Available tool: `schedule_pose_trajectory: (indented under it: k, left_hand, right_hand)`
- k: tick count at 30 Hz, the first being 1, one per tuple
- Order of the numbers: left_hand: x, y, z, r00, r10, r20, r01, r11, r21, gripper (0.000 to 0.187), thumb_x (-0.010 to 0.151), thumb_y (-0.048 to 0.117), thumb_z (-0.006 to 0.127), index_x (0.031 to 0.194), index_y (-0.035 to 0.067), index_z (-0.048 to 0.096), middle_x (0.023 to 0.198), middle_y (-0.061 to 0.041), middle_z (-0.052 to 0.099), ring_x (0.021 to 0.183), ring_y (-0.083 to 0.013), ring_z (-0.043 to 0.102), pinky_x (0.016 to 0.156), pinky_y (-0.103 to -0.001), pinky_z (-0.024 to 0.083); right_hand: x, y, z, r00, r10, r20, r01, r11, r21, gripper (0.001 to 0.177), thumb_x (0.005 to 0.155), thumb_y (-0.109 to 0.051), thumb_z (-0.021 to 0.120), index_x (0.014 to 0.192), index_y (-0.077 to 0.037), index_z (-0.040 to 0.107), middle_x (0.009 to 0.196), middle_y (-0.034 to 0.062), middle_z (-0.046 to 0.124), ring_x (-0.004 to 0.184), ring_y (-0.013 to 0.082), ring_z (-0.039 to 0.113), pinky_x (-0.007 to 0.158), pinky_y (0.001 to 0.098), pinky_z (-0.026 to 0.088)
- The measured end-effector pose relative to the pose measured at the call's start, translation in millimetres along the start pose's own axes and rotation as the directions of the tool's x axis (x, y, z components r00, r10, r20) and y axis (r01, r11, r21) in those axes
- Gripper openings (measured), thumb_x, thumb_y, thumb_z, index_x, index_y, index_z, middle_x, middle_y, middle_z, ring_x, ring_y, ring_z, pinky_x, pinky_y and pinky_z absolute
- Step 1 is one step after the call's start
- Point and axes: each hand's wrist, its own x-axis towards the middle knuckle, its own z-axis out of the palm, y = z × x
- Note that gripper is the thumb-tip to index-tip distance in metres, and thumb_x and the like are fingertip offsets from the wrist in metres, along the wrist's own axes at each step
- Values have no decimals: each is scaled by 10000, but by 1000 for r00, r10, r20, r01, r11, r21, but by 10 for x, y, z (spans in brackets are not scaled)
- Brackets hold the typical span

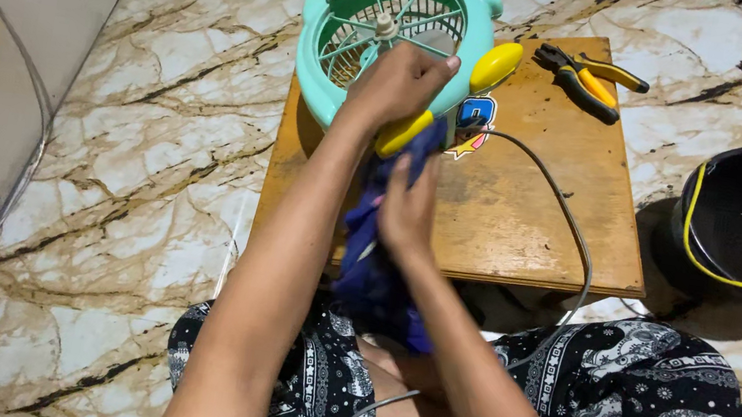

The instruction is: The person wipes the power cord and then the exterior of a small teal electric fan with a blue cloth. They rotate the fan to clean multiple sides, including the front grille, sides, and back, while seated on the floor.

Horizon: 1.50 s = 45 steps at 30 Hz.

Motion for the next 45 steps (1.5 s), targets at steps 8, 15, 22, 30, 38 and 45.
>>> schedule_pose_trajectory:
  k: [8,15,22,30,38,45]
  left_hand:
    - [-17,-53,-31,999,47,-26,-47,999,11,530,979,551,544,832,67,703,672,-178,631,654,-339,660,655,-471,491]
    - [-86,-58,-3,998,18,-53,-16,999,39,520,966,576,522,818,126,735,670,-139,669,675,-328,685,655,-468,490]
    - [-125,-118,-96,1000,12,-25,-12,1000,26,525,941,572,561,763,106,726,658,-124,676,692,-326,698,693,-462,514]
    - [-126,-120,-144,990,133,-56,-131,990,43,433,917,535,605,792,150,759,694,-139,683,711,-375,680,647,-485,505]
    - [-85,-207,-142,952,291,-98,-274,949,153,374,928,428,626,792,113,775,742,-184,715,774,-403,699,788,-535,511]
    - [60,79,270,970,123,-210,-76,973,218,404,869,305,632,1065,-47,671,913,-246,732,857,-415,730,834,-508,557]
  right_hand:
    - [-204,-89,-144,975,-168,146,161,985,57,383,1171,-345,422,1307,-6,535,1001,46,595,786,121,595,697,279,533]
    - [-571,-192,-105,941,155,300,-178,983,48,352,1058,-396,428,1175,-82,538,770,-1,580,559,87,550,535,254,492]
    - [-79,-126,-339,997,72,-1,-72,996,45,426,1097,-460,413,1299,-93,496,902,0,561,627,67,524,503,220,464]
    - [795,63,-528,997,-20,-71,19,1000,-6,495,1078,-435,443,1431,-91,487,976,5,598,648,69,541,496,228,469]
    - [573,91,-455,999,-53,2,53,998,-29,501,1111,-414,412,1450,-51,479,1009,15,590,694,57,527,534,219,454]
    - [361,104,-398,970,-210,120,224,968,-112,410,1149,-283,396,1466,-38,482,1204,58,620,945,110,604,780,256,540]
